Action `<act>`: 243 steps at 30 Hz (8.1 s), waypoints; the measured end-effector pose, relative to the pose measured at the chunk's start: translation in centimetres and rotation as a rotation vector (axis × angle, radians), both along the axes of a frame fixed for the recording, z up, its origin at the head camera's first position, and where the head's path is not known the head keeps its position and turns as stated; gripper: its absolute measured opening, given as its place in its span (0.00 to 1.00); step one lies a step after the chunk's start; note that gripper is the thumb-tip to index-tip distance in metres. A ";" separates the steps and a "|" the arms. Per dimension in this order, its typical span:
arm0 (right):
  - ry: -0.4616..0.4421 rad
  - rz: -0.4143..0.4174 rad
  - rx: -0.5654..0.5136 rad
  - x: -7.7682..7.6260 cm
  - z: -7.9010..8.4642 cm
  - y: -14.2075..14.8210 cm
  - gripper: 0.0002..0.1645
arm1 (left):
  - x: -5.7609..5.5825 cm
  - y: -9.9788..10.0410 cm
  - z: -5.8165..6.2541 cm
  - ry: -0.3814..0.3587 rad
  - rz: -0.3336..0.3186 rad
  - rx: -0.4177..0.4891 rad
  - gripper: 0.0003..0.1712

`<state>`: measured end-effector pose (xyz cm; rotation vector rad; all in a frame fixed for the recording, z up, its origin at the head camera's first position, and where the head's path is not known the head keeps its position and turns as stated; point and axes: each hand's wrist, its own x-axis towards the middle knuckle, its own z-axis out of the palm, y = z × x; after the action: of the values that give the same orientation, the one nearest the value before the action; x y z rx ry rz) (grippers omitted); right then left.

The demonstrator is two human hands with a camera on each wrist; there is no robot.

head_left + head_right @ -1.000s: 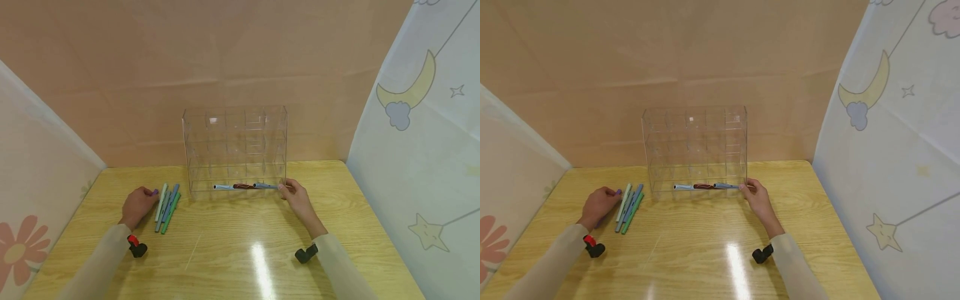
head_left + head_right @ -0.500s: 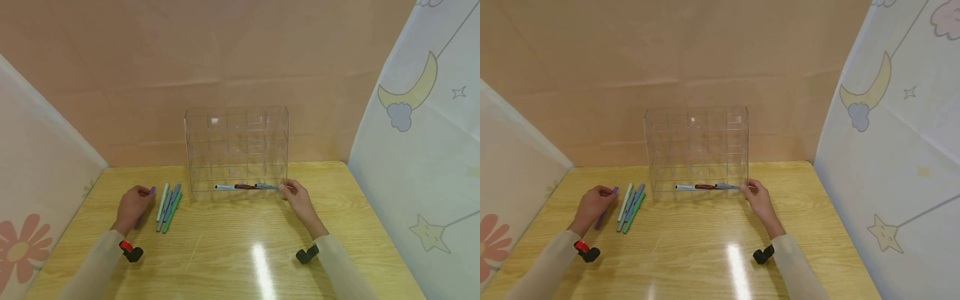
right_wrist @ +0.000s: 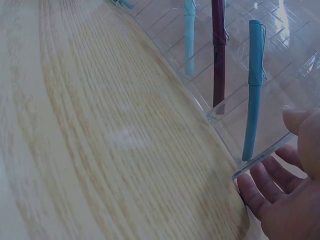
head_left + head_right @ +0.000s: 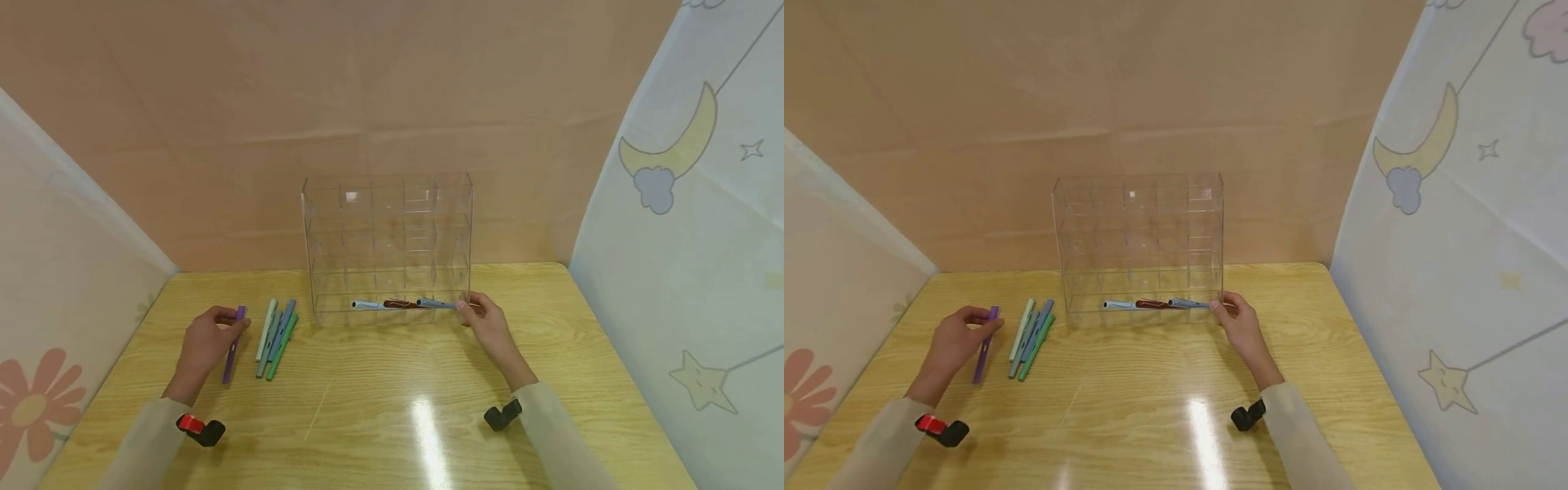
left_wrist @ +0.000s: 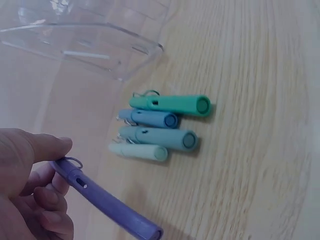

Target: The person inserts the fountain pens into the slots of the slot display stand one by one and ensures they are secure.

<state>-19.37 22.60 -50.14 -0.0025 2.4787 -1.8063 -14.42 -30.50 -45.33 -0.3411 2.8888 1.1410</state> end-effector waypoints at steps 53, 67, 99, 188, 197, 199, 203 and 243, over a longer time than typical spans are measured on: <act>-0.014 -0.007 -0.011 0.1 0.4 -0.1 0.36 | -1.3 10.2 6.1 0.282 -0.045 0.371 0.19; -0.010 -0.011 -0.011 0.0 0.1 -0.1 0.37 | -2.1 13.4 5.9 0.380 -0.047 0.562 0.16; 0.001 0.002 -0.009 0.1 -0.1 0.0 0.40 | -4.4 16.9 2.4 0.449 0.028 0.681 0.16; -0.011 -0.012 0.025 0.3 0.3 -0.2 0.39 | -0.1 13.9 -1.5 0.348 -0.134 0.136 0.29; -0.013 -0.020 0.017 0.2 0.4 -0.2 0.37 | 0.9 11.2 -1.6 0.330 -0.089 0.102 0.26; -0.013 -0.019 0.010 0.2 0.5 -0.2 0.37 | 1.1 10.4 -1.7 0.329 -0.073 0.100 0.26; -0.017 -0.016 0.000 0.2 0.5 -0.2 0.38 | 1.2 8.6 -1.9 0.307 -0.016 0.080 0.25; -0.007 0.007 -0.007 0.4 0.6 -0.1 0.37 | -1.4 1.2 -3.5 -0.079 -0.053 -0.087 0.27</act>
<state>-19.01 22.48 -49.54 -0.0056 2.4645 -1.8089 -15.85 -29.29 -48.84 -0.3026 2.8658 0.9737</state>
